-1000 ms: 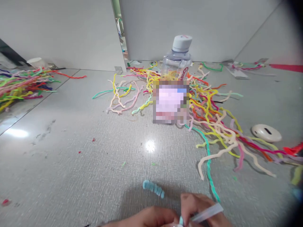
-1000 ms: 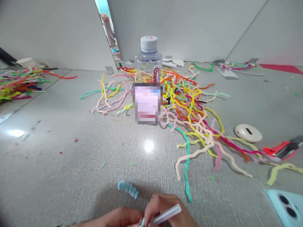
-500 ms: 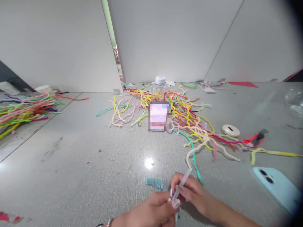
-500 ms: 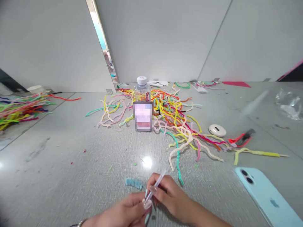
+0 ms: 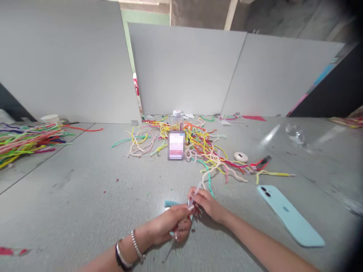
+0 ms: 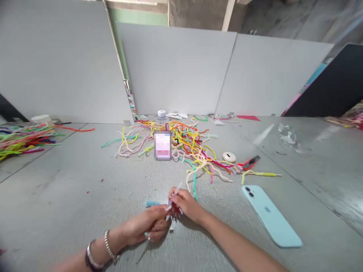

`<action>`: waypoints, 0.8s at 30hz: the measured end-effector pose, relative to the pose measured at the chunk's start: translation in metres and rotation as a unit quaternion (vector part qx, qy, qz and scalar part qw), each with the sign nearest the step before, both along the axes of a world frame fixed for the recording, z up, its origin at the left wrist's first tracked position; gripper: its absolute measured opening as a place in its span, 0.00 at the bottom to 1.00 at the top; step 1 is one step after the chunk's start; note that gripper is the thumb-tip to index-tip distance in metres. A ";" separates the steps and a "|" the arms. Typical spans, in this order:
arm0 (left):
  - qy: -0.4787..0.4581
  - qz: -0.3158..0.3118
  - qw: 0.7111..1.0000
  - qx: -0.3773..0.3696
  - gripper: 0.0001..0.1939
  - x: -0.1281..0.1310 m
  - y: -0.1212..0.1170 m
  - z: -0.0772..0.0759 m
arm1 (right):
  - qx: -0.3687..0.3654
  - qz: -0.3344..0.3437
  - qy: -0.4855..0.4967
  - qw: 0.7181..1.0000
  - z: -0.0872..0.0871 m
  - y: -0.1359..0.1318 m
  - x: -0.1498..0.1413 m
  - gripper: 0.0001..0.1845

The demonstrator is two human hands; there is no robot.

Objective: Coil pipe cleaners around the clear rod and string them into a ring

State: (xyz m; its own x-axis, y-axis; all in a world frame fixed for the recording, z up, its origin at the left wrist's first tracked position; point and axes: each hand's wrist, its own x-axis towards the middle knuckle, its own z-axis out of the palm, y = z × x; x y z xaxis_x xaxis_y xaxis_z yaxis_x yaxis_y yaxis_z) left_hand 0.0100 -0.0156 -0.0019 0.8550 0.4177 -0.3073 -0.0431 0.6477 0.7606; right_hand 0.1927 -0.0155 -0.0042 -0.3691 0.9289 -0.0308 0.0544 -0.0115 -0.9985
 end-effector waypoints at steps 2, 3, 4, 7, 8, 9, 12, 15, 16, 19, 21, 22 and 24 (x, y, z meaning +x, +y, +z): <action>-0.002 -0.012 1.000 0.025 0.22 0.000 0.002 -0.001 | -0.001 -0.005 0.004 1.000 -0.003 0.001 0.000 0.25; -0.002 -0.014 0.999 0.041 0.21 0.000 0.003 -0.002 | -0.002 -0.008 0.007 1.000 -0.005 0.001 0.000 0.25; -0.001 -0.013 0.998 0.063 0.21 0.001 0.004 -0.003 | -0.003 -0.011 0.009 1.000 -0.007 0.002 0.000 0.24; 0.021 -0.003 0.988 0.155 0.23 0.001 0.002 -0.005 | 0.002 -0.029 0.018 0.999 -0.013 0.005 -0.001 0.23; 0.026 0.004 0.985 0.170 0.23 0.002 0.001 -0.005 | 0.005 -0.036 0.022 0.999 -0.014 0.006 -0.002 0.23; 0.034 0.012 0.982 0.186 0.23 0.002 0.000 -0.004 | 0.009 -0.044 0.026 0.999 -0.014 0.007 -0.003 0.23; 0.068 0.038 0.969 0.236 0.23 0.004 -0.006 -0.002 | 0.017 -0.073 0.044 0.996 -0.013 0.004 -0.007 0.22; 0.112 0.055 0.950 0.285 0.22 0.003 -0.012 0.001 | 0.011 -0.108 0.069 0.992 -0.009 -0.012 -0.008 0.20; 0.132 0.059 0.938 0.315 0.21 0.002 -0.015 0.002 | 0.004 -0.117 0.078 0.990 -0.008 -0.019 -0.008 0.19; 0.228 0.086 0.818 0.521 0.16 -0.003 -0.021 0.007 | -0.027 -0.111 0.101 0.988 -0.004 -0.040 -0.005 0.19; 0.310 0.053 0.649 0.693 0.14 -0.008 -0.023 0.010 | -0.043 -0.087 0.113 0.989 -0.002 -0.048 -0.002 0.19; 0.326 0.034 0.595 0.734 0.15 -0.010 -0.024 0.011 | -0.049 -0.073 0.119 0.989 -0.001 -0.049 0.000 0.20; 0.334 0.025 0.534 0.777 0.17 -0.014 -0.025 0.011 | -0.062 -0.050 0.128 0.989 0.000 -0.048 0.002 0.20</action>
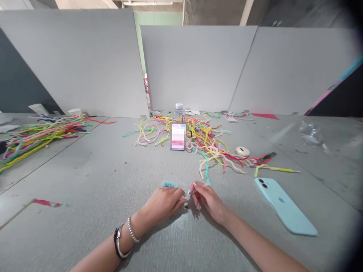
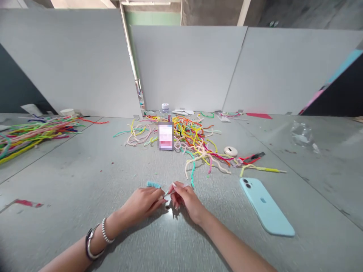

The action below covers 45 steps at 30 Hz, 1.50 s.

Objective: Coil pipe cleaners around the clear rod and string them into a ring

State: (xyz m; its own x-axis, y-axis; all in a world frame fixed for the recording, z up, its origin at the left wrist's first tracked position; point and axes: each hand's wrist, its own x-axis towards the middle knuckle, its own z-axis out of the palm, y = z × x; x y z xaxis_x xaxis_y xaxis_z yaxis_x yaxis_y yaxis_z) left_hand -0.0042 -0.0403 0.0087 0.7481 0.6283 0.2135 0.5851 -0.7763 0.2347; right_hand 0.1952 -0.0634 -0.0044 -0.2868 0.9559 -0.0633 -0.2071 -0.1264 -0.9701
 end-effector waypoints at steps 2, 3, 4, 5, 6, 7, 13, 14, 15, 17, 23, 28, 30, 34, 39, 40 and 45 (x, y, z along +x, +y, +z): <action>0.004 -0.007 1.000 0.026 0.18 -0.002 0.000 -0.001 | -0.008 0.012 0.011 1.000 -0.001 0.002 0.001 0.20; 0.004 -0.010 0.999 0.034 0.18 -0.001 0.000 -0.002 | -0.010 0.014 0.017 1.000 -0.002 0.003 0.002 0.19; 0.004 -0.012 0.999 0.040 0.19 -0.001 -0.001 -0.003 | -0.010 0.013 0.024 1.000 -0.002 0.003 0.002 0.19; 0.005 -0.012 0.999 0.047 0.19 0.000 -0.001 -0.003 | -0.010 0.009 0.030 0.999 -0.003 0.002 0.002 0.20; 0.005 -0.011 0.998 0.054 0.20 0.001 -0.002 -0.004 | -0.011 0.004 0.033 0.999 -0.003 0.001 0.001 0.20; 0.004 -0.011 0.998 0.060 0.20 0.002 -0.002 -0.003 | -0.012 -0.002 0.035 0.999 -0.003 0.000 0.001 0.21; 0.009 0.005 0.995 0.096 0.20 -0.002 0.000 0.001 | -0.043 -0.081 0.072 0.993 -0.004 -0.001 -0.002 0.23; 0.013 0.012 0.995 0.101 0.19 -0.004 0.002 0.002 | -0.053 -0.102 0.091 0.989 -0.004 0.000 -0.002 0.22; 0.016 0.020 0.994 0.104 0.19 -0.006 0.005 0.002 | -0.063 -0.126 0.112 0.984 -0.005 0.001 -0.002 0.22; 0.023 0.032 0.993 0.107 0.19 -0.011 0.011 0.003 | -0.081 -0.175 0.158 0.968 -0.006 0.005 0.001 0.20; 0.043 0.048 0.993 0.103 0.20 -0.026 0.028 0.006 | -0.074 -0.304 0.256 0.915 -0.005 0.020 0.022 0.15; 0.025 0.058 0.993 0.095 0.16 -0.036 0.030 0.010 | -0.054 -0.305 0.272 0.911 -0.001 0.025 0.045 0.16; 0.025 0.057 0.994 0.085 0.13 -0.037 0.029 0.012 | -0.048 -0.300 0.273 0.913 -0.002 0.025 0.047 0.16; 0.027 0.069 0.995 0.063 0.13 -0.032 0.026 0.014 | -0.042 -0.301 0.282 0.910 -0.005 0.024 0.043 0.14; -0.015 0.075 0.997 0.018 0.19 -0.025 0.022 0.011 | -0.048 -0.309 0.293 0.903 -0.006 0.024 0.039 0.12; -0.021 0.070 0.997 0.018 0.18 -0.024 0.022 0.010 | -0.049 -0.310 0.293 0.903 -0.006 0.025 0.040 0.12; 0.011 0.051 0.997 0.055 0.13 -0.024 0.022 0.012 | -0.052 -0.304 0.287 0.907 -0.005 0.025 0.041 0.13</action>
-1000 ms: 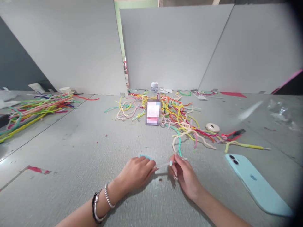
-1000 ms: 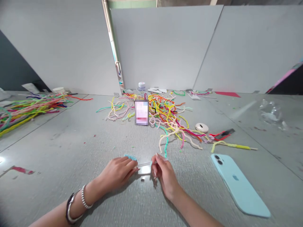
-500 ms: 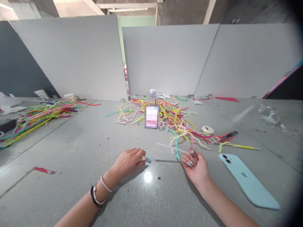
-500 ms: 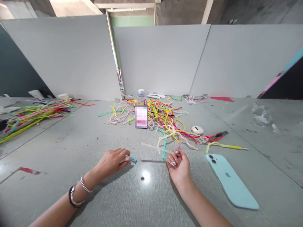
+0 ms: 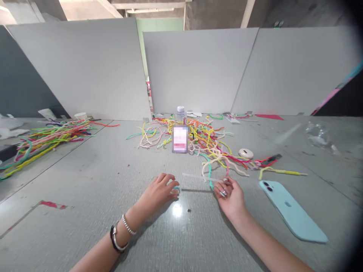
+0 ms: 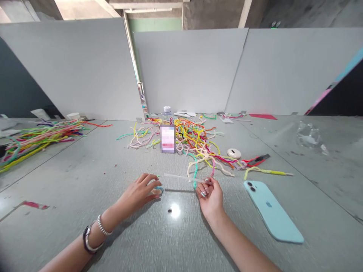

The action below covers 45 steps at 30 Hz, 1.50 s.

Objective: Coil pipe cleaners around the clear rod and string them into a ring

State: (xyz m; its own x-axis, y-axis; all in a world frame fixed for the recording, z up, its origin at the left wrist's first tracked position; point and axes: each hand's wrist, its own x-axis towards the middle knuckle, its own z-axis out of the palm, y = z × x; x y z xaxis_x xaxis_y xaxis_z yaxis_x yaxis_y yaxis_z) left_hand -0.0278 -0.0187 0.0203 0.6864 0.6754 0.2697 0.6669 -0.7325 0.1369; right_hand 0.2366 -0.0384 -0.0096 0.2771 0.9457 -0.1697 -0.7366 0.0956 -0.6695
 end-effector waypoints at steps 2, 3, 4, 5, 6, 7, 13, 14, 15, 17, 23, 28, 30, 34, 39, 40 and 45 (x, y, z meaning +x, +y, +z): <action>0.011 -0.001 1.000 -0.005 0.13 -0.001 0.002 -0.001 | -0.004 0.001 0.003 1.000 0.001 0.000 0.000 0.12; 0.011 -0.003 1.000 -0.010 0.13 -0.001 0.003 -0.003 | -0.006 0.001 0.005 1.000 0.002 -0.001 0.000 0.12; 0.011 0.000 1.000 -0.014 0.13 -0.001 0.005 -0.004 | -0.008 0.001 0.006 1.000 0.003 -0.001 0.000 0.12; 0.008 0.004 1.000 -0.018 0.15 -0.001 0.007 -0.007 | -0.009 0.001 0.006 1.000 0.004 -0.001 0.000 0.13; 0.003 0.007 1.000 -0.020 0.18 -0.001 0.009 -0.009 | -0.011 0.003 0.005 1.000 0.004 -0.002 -0.001 0.13; -0.001 0.011 1.000 -0.022 0.20 -0.002 0.010 -0.011 | -0.013 0.005 0.003 1.000 0.005 -0.002 0.000 0.13; -0.003 0.064 0.998 -0.029 0.25 -0.007 0.019 -0.016 | -0.021 0.015 -0.021 0.999 0.010 -0.001 0.002 0.14; -0.009 0.082 0.996 -0.027 0.24 -0.007 0.019 -0.017 | -0.022 0.018 -0.029 0.999 0.012 -0.002 0.001 0.13; -0.019 0.104 0.994 -0.022 0.24 -0.007 0.018 -0.017 | -0.022 0.023 -0.040 0.999 0.014 -0.003 0.000 0.12; -0.050 0.147 0.988 -0.007 0.23 -0.004 0.013 -0.015 | -0.018 0.034 -0.064 0.997 0.020 -0.008 -0.003 0.09; -0.264 0.098 0.950 -0.134 0.20 0.017 -0.021 -0.002 | 0.208 0.158 -0.476 0.840 0.032 -0.047 -0.030 0.05; -0.416 0.044 0.811 -0.409 0.20 0.034 -0.045 0.004 | 0.440 0.280 -0.739 0.426 0.018 -0.073 -0.051 0.19; -0.400 0.054 0.798 -0.448 0.19 0.037 -0.047 0.001 | 0.458 0.270 -0.752 0.389 0.014 -0.070 -0.050 0.20; -0.281 0.069 0.883 -0.369 0.17 0.040 -0.045 -0.011 | 0.348 0.151 -0.787 0.486 0.015 -0.045 -0.030 0.15; -0.214 0.058 0.918 -0.327 0.17 0.041 -0.044 -0.012 | 0.117 -0.001 -0.854 0.507 0.006 -0.022 -0.017 0.17; -0.208 0.058 0.921 -0.325 0.17 0.041 -0.045 -0.012 | 0.090 -0.002 -0.869 0.487 0.001 -0.022 -0.018 0.18; -0.177 0.057 0.931 -0.314 0.17 0.041 -0.047 -0.011 | 0.054 0.042 -0.884 0.462 -0.013 -0.027 -0.026 0.22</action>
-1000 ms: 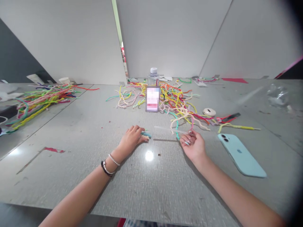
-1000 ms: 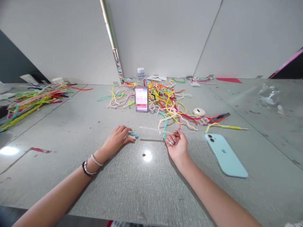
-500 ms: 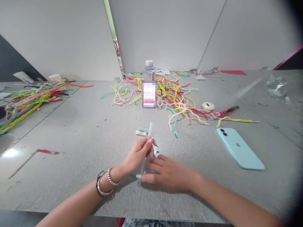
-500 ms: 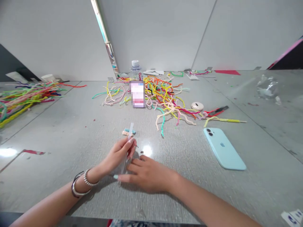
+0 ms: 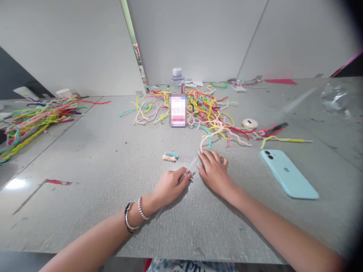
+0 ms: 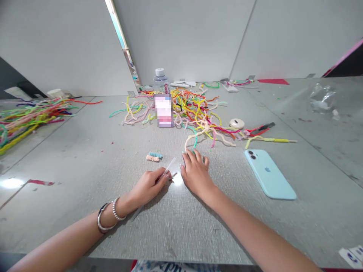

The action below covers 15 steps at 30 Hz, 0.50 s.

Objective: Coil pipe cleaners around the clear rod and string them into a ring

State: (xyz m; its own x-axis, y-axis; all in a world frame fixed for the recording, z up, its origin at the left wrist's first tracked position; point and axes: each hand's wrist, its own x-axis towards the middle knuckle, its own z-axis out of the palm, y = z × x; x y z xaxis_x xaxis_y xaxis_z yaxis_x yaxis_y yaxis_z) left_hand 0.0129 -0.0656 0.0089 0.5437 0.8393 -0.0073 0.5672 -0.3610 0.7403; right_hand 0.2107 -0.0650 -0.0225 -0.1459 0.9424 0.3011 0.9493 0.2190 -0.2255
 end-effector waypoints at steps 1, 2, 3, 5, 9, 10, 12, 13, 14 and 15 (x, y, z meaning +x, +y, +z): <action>0.003 0.000 1.000 0.001 0.17 0.000 0.000 0.000 | -0.003 0.005 0.007 1.000 0.000 -0.001 -0.001 0.23; 0.004 0.000 1.000 0.002 0.17 0.000 0.000 0.000 | -0.002 0.010 0.015 1.000 0.002 -0.002 -0.002 0.23; 0.004 0.002 1.000 0.004 0.17 0.000 0.001 -0.001 | 0.003 0.015 0.024 1.000 0.005 -0.002 -0.002 0.24; 0.006 0.005 1.000 0.007 0.16 0.000 0.001 -0.001 | 0.035 0.025 0.048 0.998 0.013 -0.005 -0.004 0.27; 0.000 0.006 1.000 0.006 0.15 0.000 0.000 0.000 | 0.176 0.049 0.106 0.977 0.033 -0.016 -0.005 0.35; -0.002 0.007 1.000 0.006 0.15 0.000 0.000 0.000 | 0.218 0.060 0.110 0.968 0.037 -0.020 -0.005 0.36; -0.004 0.009 1.000 0.007 0.14 0.000 0.000 0.000 | 0.297 0.092 0.105 0.945 0.040 -0.029 -0.004 0.40; -0.005 0.011 1.000 0.010 0.14 0.000 0.000 0.000 | 0.327 0.111 0.098 0.933 0.040 -0.032 -0.004 0.41; -0.006 0.015 1.000 0.013 0.14 0.000 0.000 0.000 | 0.349 0.131 0.089 0.924 0.039 -0.035 -0.004 0.42; -0.008 0.020 1.000 0.017 0.14 0.000 0.000 -0.001 | 0.361 0.150 0.079 0.917 0.037 -0.038 -0.003 0.42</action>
